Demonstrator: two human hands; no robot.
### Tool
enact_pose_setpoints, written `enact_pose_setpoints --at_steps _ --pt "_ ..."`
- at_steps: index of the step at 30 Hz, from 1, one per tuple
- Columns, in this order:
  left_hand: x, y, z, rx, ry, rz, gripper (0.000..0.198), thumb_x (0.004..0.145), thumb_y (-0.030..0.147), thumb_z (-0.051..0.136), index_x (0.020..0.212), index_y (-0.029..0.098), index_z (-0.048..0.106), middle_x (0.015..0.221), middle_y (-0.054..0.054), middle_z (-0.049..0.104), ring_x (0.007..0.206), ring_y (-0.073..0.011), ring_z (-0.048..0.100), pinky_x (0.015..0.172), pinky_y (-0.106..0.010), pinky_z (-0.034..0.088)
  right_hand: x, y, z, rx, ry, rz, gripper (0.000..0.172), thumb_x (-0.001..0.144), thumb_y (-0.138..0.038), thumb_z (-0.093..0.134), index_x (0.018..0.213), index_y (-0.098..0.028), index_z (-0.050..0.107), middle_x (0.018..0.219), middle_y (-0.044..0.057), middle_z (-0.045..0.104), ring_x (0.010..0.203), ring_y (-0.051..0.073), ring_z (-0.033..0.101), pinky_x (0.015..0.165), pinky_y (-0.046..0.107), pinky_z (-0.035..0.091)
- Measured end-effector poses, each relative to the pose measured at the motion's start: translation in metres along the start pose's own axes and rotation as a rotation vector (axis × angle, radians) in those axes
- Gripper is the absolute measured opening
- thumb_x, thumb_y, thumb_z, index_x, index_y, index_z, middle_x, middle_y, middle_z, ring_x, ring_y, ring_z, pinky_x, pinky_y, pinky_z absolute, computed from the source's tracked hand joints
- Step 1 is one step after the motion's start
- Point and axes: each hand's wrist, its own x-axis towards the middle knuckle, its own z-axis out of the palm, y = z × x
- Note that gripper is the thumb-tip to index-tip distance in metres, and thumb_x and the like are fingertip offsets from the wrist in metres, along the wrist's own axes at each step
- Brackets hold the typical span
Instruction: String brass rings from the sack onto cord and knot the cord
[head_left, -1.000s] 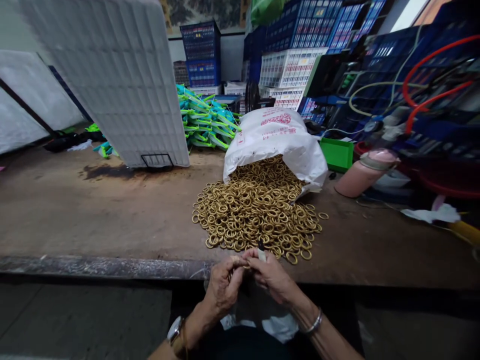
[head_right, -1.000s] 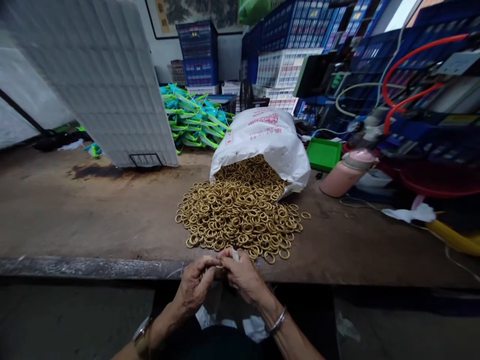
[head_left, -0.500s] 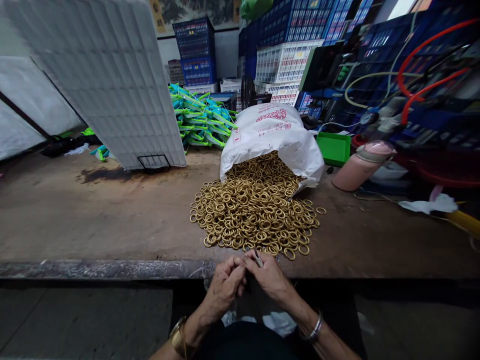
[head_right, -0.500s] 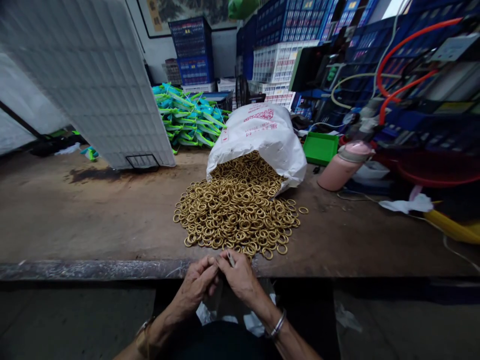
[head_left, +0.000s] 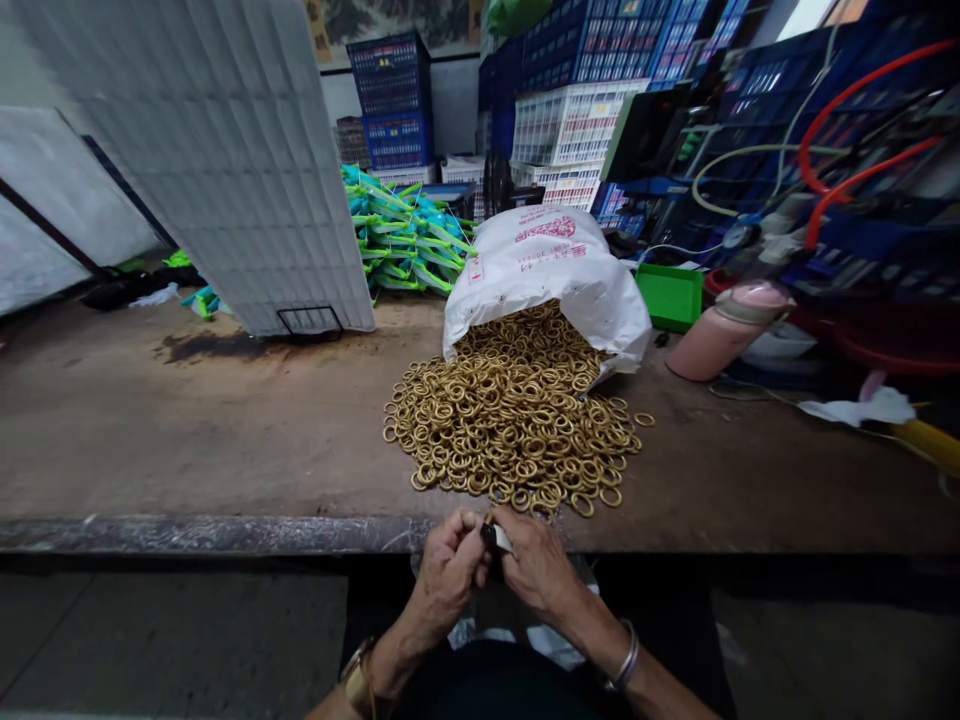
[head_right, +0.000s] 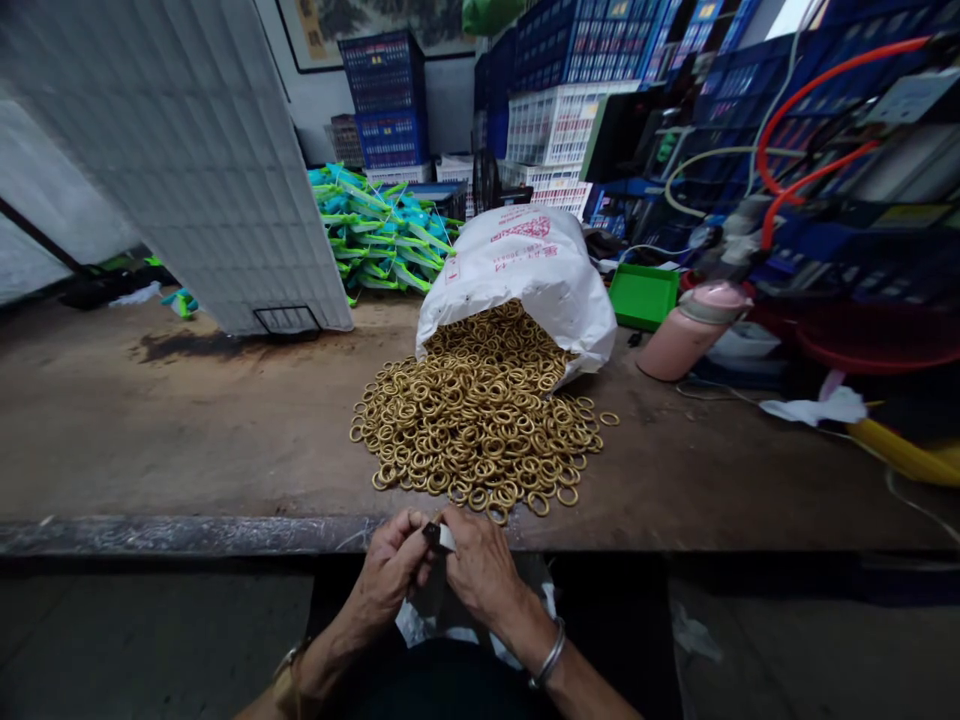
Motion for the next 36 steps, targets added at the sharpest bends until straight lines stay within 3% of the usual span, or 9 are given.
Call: enact_pose_setpoints --at_steps 9,18,20,24,26,32,36 --pt "-0.003 -0.008 -0.002 0.053 0.010 0.132 0.031 0.077 0.045 0.053 0.066 0.017 0.045 0.051 0.006 0.042 0.040 -0.0048 0.036 0.042 -0.018 0.028 0.002 -0.003 0.002 -0.028 -0.047 0.008 0.020 0.070 -0.007 0.038 0.079 -0.019 0.051 0.072 0.003 0.062 0.068 0.015 0.055 0.059 0.022 0.029" --pt "-0.020 -0.009 -0.013 0.002 -0.043 -0.023 0.030 0.079 0.042 0.051 0.065 0.017 0.043 0.048 0.007 0.039 0.038 -0.0036 0.031 0.039 -0.017 0.024 -0.005 -0.010 0.011 -0.117 -0.072 0.073 0.021 0.068 -0.006 0.040 0.080 -0.018 0.053 0.074 0.004 0.064 0.066 0.015 0.055 0.057 0.025 0.027" --pt "-0.031 -0.006 -0.015 0.017 -0.094 -0.041 0.027 0.081 0.039 0.049 0.066 0.017 0.045 0.049 0.007 0.041 0.037 -0.0031 0.031 0.039 -0.016 0.024 -0.006 -0.011 0.013 -0.119 -0.086 0.082 0.024 0.066 -0.005 0.040 0.081 -0.018 0.053 0.074 0.004 0.064 0.067 0.016 0.055 0.057 0.024 0.028" --pt "-0.045 -0.007 -0.012 0.006 -0.326 -0.135 0.018 0.077 0.032 0.053 0.072 0.015 0.049 0.054 0.004 0.050 0.038 -0.0037 0.038 0.038 -0.016 0.027 -0.004 -0.007 0.017 -0.135 -0.085 0.103 0.030 0.064 -0.002 0.037 0.084 -0.017 0.053 0.074 0.004 0.063 0.065 0.016 0.055 0.057 0.025 0.029" --pt "-0.044 -0.014 -0.012 -0.058 -0.355 -0.227 0.014 0.071 0.028 0.055 0.071 0.016 0.048 0.053 0.003 0.052 0.036 -0.0037 0.038 0.035 -0.015 0.025 -0.003 -0.006 0.017 -0.129 -0.042 0.114 0.031 0.065 0.000 0.036 0.084 -0.016 0.053 0.074 0.005 0.063 0.065 0.016 0.055 0.058 0.025 0.030" --pt "-0.019 -0.058 -0.014 -0.095 -0.240 -0.468 0.012 0.063 0.024 0.055 0.069 0.016 0.048 0.052 0.003 0.055 0.032 -0.0036 0.038 0.029 -0.013 0.019 0.013 -0.006 0.007 -0.153 0.177 0.077 0.040 0.062 0.001 0.037 0.095 -0.017 0.051 0.081 0.005 0.063 0.074 0.017 0.057 0.065 0.024 0.033" --pt "0.002 -0.086 -0.004 -0.005 -0.154 -0.519 0.016 0.072 0.026 0.055 0.064 0.013 0.052 0.048 0.003 0.051 0.032 -0.0045 0.037 0.029 -0.016 0.022 0.029 -0.005 0.011 -0.320 0.193 0.080 0.045 0.063 0.000 0.040 0.104 -0.018 0.049 0.091 0.006 0.064 0.078 0.019 0.058 0.066 0.027 0.033"
